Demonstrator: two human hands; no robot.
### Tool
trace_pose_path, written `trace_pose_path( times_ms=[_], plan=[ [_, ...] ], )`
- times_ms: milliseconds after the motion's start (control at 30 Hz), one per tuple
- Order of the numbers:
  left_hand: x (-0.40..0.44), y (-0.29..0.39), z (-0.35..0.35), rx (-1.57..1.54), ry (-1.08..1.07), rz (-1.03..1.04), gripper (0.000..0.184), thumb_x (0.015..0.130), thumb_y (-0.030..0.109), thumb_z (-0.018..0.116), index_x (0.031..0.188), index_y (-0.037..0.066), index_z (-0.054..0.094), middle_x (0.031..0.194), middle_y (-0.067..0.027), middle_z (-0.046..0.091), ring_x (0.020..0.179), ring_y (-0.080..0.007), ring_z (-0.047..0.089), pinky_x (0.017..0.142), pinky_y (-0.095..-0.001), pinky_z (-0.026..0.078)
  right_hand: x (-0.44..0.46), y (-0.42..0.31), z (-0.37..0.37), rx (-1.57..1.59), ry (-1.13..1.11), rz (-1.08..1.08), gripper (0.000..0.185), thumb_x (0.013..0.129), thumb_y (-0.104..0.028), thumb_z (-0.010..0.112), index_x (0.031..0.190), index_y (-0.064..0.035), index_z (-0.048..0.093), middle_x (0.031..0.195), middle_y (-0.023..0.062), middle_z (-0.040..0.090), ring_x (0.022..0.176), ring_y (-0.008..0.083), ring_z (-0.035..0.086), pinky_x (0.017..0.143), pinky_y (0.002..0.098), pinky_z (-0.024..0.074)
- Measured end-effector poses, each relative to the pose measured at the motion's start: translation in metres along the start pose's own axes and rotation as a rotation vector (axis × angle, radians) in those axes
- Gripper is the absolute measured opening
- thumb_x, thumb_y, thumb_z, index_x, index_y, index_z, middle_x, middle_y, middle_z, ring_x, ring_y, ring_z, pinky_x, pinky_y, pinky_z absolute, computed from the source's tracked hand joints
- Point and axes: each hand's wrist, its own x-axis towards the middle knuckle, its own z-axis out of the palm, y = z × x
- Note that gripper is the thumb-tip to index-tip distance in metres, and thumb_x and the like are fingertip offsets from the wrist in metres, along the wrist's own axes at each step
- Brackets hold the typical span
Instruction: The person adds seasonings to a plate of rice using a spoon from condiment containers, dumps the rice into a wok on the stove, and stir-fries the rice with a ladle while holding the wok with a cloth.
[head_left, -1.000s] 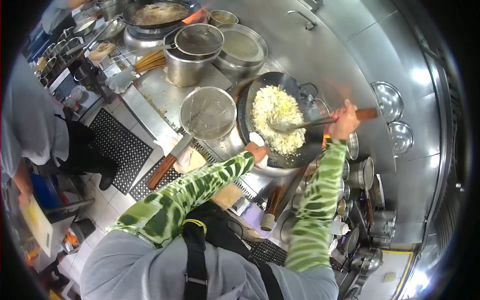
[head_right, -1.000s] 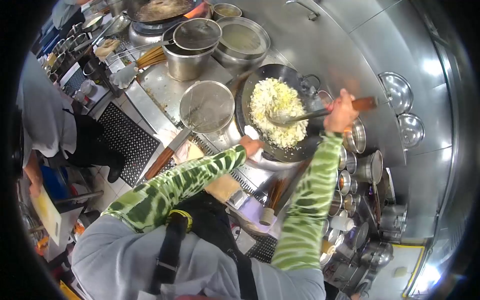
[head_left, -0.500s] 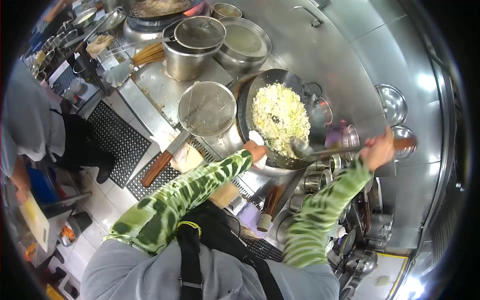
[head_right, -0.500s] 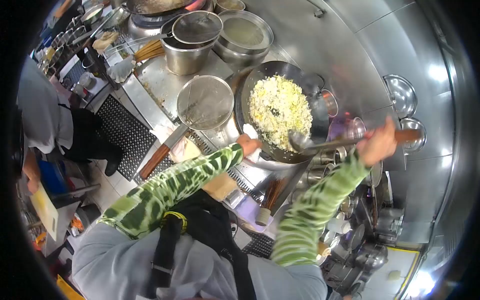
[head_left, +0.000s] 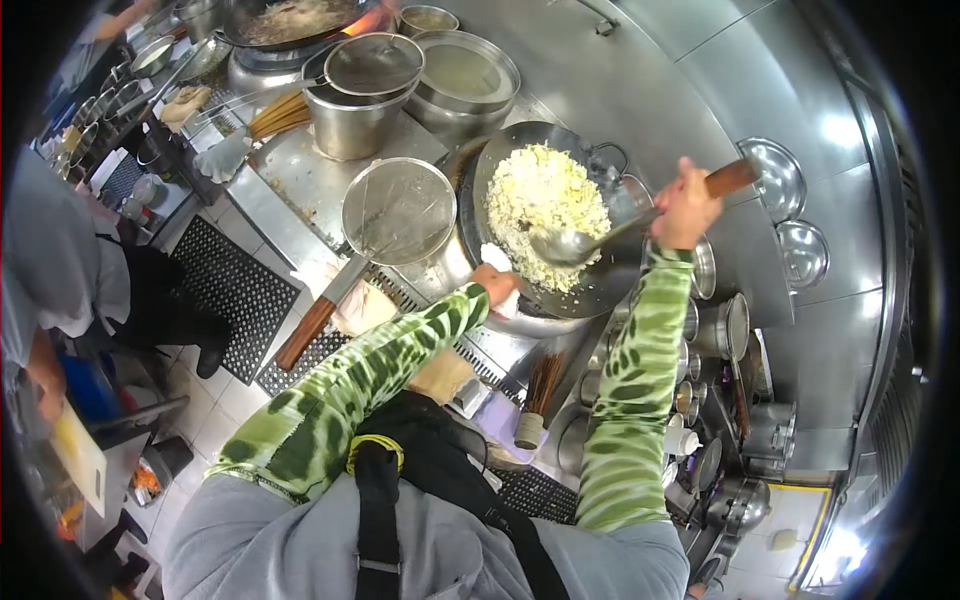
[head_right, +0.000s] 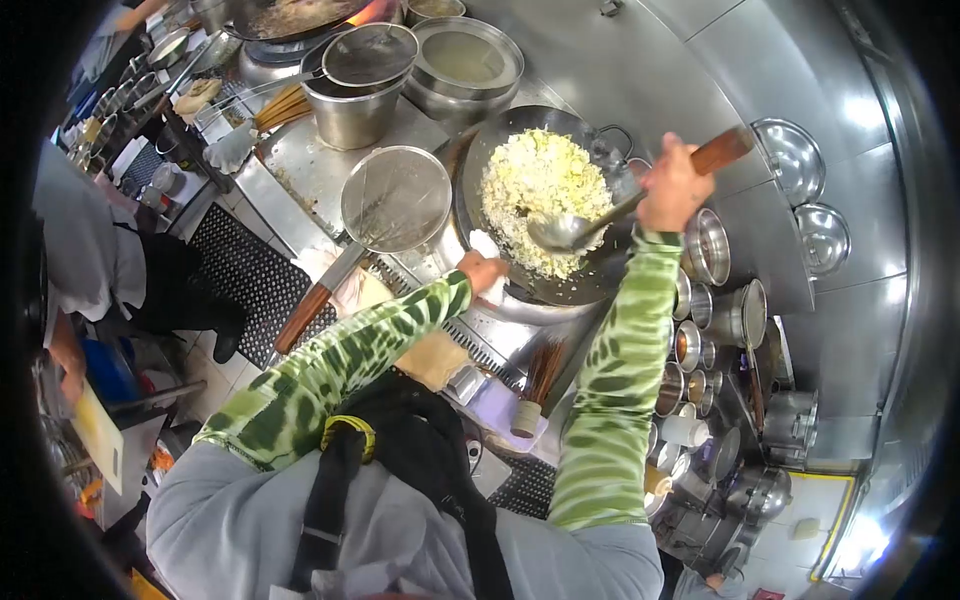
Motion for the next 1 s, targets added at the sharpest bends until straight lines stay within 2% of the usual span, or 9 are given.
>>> trace_pose_path(
  times_ms=[100,200,333,467,600,733,800,933,1000],
  plan=[
    [0.019,-0.007,-0.006,0.320,0.053,0.146,0.037,0.074,0.024,0.065,0.077,-0.013,0.064,0.081,-0.0257,0.063,0.062,-0.0247,0.058,0.052,-0.0378,0.046,-0.015,-0.014,-0.001,0.242,-0.121,-0.261,0.023,0.081,-0.009,0.062,0.065,-0.0090,0.045,0.046,-0.0012,0.039,0.036,0.0099,0.038,0.037,0.0272,0.0364],
    [0.008,-0.008,0.001,-0.014,0.005,0.013,0.042,0.073,0.022,0.064,0.083,-0.018,0.060,0.077,-0.0225,0.061,0.062,-0.0281,0.058,0.051,-0.0391,0.049,-0.016,0.045,0.017,0.175,-0.116,0.005,0.016,0.080,-0.007,0.061,0.067,-0.0050,0.053,0.050,-0.0005,0.044,0.039,0.0103,0.042,0.038,0.0247,0.0370],
    [0.044,-0.028,-0.007,0.249,0.035,0.159,0.035,0.075,0.018,0.062,0.082,-0.016,0.060,0.075,-0.0195,0.060,0.061,-0.0275,0.060,0.049,-0.0407,0.055,0.022,-0.014,0.034,-0.004,-0.072,-0.022,0.019,0.078,-0.011,0.065,0.065,-0.0054,0.053,0.050,-0.0020,0.043,0.039,0.0097,0.041,0.039,0.0241,0.0354],
    [0.012,-0.011,-0.004,-0.095,-0.111,0.005,0.035,0.075,0.017,0.063,0.084,-0.017,0.060,0.075,-0.0198,0.060,0.064,-0.0285,0.061,0.049,-0.0415,0.055,-0.006,0.056,0.030,0.212,-0.137,-0.004,0.020,0.076,-0.012,0.066,0.063,-0.0053,0.052,0.050,-0.0023,0.044,0.038,0.0095,0.040,0.037,0.0249,0.0331],
    [-0.019,0.014,-0.001,0.186,0.071,0.000,0.043,0.076,0.022,0.063,0.093,-0.018,0.058,0.079,-0.0218,0.061,0.069,-0.0305,0.061,0.061,-0.0395,0.053,0.031,-0.007,0.031,-0.194,0.009,0.054,0.013,0.076,-0.009,0.066,0.067,-0.0039,0.057,0.048,-0.0022,0.044,0.038,0.0109,0.042,0.037,0.0261,0.0353],
    [-0.005,0.007,-0.003,0.037,-0.062,-0.105,0.050,0.077,0.021,0.063,0.115,-0.010,0.053,0.099,-0.0208,0.060,0.084,-0.0300,0.060,0.068,-0.0408,0.054,0.009,0.070,0.006,0.043,-0.048,-0.124,0.012,0.077,-0.008,0.066,0.068,-0.0047,0.058,0.049,-0.0015,0.043,0.037,0.0118,0.041,0.038,0.0290,0.0353],
    [0.006,-0.001,0.002,-0.038,-0.048,-0.164,0.040,0.077,0.020,0.064,0.110,-0.002,0.058,0.098,-0.0168,0.060,0.084,-0.0315,0.060,0.068,-0.0467,0.056,0.036,0.022,-0.016,0.135,-0.198,0.097,0.013,0.082,-0.010,0.061,0.072,-0.0037,0.055,0.050,0.0019,0.044,0.040,0.0145,0.045,0.043,0.0309,0.0403],
    [0.014,0.008,0.000,-0.143,-0.142,-0.252,0.028,0.073,0.011,0.067,0.098,0.001,0.061,0.095,-0.0140,0.062,0.081,-0.0358,0.062,0.065,-0.0490,0.057,0.114,0.019,-0.126,0.084,0.189,-0.185,0.018,0.085,-0.013,0.055,0.072,-0.0014,0.061,0.051,0.0029,0.045,0.046,0.0179,0.051,0.048,0.0350,0.0458],
    [0.036,-0.007,-0.004,-0.107,-0.131,-0.193,0.023,0.074,0.013,0.064,0.094,0.002,0.060,0.091,-0.0132,0.060,0.082,-0.0332,0.060,0.066,-0.0471,0.057,0.084,0.052,-0.130,-0.781,0.103,-0.468,0.011,0.080,-0.010,0.057,0.083,-0.0027,0.063,0.061,0.0043,0.054,0.056,0.0186,0.057,0.056,0.0358,0.0486]
  ],
)
